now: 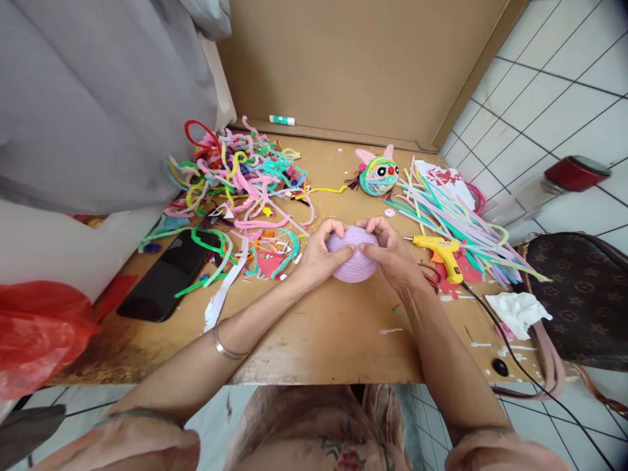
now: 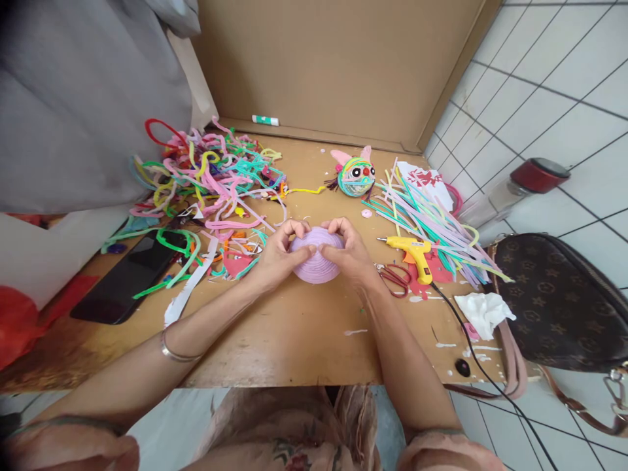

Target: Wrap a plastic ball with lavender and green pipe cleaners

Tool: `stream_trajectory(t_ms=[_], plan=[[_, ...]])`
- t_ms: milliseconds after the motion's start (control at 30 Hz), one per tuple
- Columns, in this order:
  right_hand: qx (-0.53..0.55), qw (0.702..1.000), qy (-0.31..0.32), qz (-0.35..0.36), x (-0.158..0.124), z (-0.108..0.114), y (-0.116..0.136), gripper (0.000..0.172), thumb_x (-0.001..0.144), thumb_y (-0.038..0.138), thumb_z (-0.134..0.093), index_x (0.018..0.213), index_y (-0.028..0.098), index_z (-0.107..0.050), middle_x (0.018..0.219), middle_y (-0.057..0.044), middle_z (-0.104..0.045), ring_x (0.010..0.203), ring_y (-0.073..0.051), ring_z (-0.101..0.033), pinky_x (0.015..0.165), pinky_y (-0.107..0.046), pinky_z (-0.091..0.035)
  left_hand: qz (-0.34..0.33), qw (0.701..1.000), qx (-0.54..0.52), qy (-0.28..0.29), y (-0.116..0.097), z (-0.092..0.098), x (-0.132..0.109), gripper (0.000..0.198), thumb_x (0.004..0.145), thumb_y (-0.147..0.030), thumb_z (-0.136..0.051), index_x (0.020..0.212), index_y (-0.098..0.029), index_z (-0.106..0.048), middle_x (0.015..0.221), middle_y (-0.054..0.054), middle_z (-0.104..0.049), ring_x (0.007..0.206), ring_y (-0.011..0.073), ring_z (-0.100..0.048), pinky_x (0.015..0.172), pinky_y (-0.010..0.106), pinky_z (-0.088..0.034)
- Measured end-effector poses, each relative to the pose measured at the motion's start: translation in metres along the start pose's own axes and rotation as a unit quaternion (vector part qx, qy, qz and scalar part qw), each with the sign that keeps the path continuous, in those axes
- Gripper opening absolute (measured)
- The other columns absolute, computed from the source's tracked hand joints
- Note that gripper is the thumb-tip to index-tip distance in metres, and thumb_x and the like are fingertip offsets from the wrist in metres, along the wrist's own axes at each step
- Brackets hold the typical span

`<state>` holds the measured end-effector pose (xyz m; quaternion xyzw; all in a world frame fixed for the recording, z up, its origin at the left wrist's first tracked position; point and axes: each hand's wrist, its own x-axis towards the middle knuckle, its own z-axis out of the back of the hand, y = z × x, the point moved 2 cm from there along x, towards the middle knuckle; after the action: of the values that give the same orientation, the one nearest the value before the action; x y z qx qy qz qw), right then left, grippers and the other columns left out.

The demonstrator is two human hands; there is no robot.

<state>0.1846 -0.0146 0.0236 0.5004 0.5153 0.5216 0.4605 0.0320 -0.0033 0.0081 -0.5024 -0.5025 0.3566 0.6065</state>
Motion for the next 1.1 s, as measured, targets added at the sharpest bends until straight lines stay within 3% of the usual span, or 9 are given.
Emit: stream_trajectory(t_ms=[267,433,667,767,1100], plan=[[0.019,1.000,0.005,-0.004,0.000,0.001,0.000,0.044,0.053,0.027,-0.081,0.081,0.026,-0.047,0.109,-0.002,-0.057,0.102,-0.022,-0.055,0.085,-0.033,-0.043,0.016,0.999,-0.045,-0.016,0.008,0.004,-0.003,0.037,0.075,-0.046,-0.070,0.096,-0.022,-0.050,0.116,0.005,-0.057,0.107,0.0189,-0.055,0.091,0.030,-0.044],[0.028,0.999,0.017,0.000,-0.002,0.002,0.003,0.042,0.055,0.026,-0.081,0.081,0.026,-0.049,0.108,-0.001,-0.059,0.105,-0.022,-0.054,0.088,-0.034,-0.043,0.048,0.997,-0.052,0.037,0.014,0.003,-0.002,0.052,0.071,-0.045,-0.078,0.111,-0.022,-0.052,0.113,0.005,-0.059,0.103,0.0193,-0.058,0.088,0.030,-0.047],[0.060,0.998,0.031,-0.017,-0.003,-0.001,0.004,0.030,0.060,0.029,-0.075,0.080,0.025,-0.052,0.107,-0.001,-0.060,0.102,-0.022,-0.054,0.084,-0.034,-0.043,0.034,0.999,-0.037,0.021,0.019,0.003,0.002,0.050,0.068,-0.041,-0.079,0.105,-0.021,-0.053,0.104,0.003,-0.059,0.097,0.0169,-0.056,0.083,0.028,-0.046],[0.066,0.997,0.027,-0.023,-0.004,-0.001,0.004,0.033,0.059,0.028,-0.077,0.080,0.025,-0.052,0.108,0.000,-0.058,0.099,-0.021,-0.054,0.082,-0.032,-0.043,0.035,0.999,-0.028,0.014,0.016,0.002,0.002,0.049,0.068,-0.042,-0.078,0.103,-0.020,-0.052,0.103,0.002,-0.058,0.095,0.0168,-0.055,0.082,0.027,-0.044],[0.071,0.996,0.052,-0.013,-0.002,0.002,0.003,0.041,0.055,0.026,-0.085,0.080,0.026,-0.053,0.106,0.000,-0.059,0.102,-0.020,-0.053,0.080,-0.030,-0.045,0.083,0.991,-0.087,0.065,0.007,0.004,-0.007,0.056,0.069,-0.051,-0.079,0.108,-0.022,-0.050,0.111,0.004,-0.056,0.097,0.0178,-0.055,0.080,0.027,-0.044]])
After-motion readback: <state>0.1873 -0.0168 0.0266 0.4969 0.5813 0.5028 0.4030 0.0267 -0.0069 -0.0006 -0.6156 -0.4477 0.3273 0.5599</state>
